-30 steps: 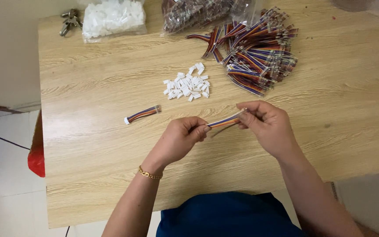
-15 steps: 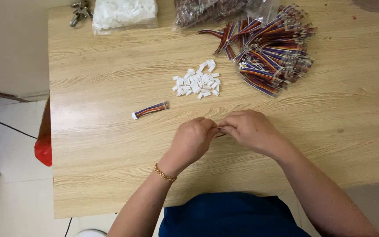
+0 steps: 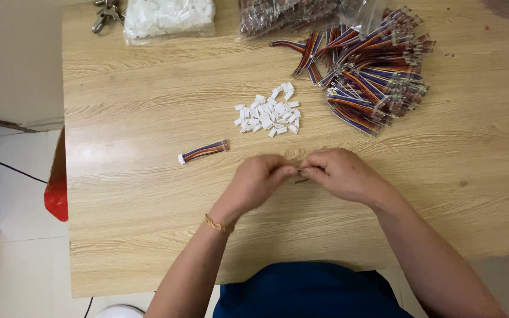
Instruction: Attaching white plastic connectors to the ends of multi-colored ribbon cables
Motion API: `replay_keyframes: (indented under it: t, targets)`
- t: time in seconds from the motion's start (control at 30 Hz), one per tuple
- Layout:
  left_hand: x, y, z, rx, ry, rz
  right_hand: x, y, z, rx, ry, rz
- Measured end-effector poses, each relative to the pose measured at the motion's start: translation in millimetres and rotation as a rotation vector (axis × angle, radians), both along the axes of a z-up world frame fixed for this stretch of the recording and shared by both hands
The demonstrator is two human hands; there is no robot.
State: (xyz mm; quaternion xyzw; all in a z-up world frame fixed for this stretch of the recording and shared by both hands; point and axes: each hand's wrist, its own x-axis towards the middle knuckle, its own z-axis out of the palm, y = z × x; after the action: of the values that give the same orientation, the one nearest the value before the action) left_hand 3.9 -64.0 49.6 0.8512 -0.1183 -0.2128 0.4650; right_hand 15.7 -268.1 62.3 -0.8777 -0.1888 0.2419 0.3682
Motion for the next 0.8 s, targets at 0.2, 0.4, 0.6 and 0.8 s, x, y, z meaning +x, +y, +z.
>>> replay_keyframes:
  t: [0.2,0.4,0.6,0.8]
  targets:
    - [39,-1,-90,0.387,-0.343,0.319,7,-5,-14,0.027,0.07,-0.256]
    - [46,-17,-105,0.538,-0.427,0.382,6,-4,-13,0.076,0.072,-0.334]
    - [34,-4,-109,0.44,-0.489,0.373,2,-6,-11,0.163,0.092,-0.396]
    - [-8,10,-56,-0.161,-0.087,0.457,-7,-5,-7,0.21,0.079,-0.384]
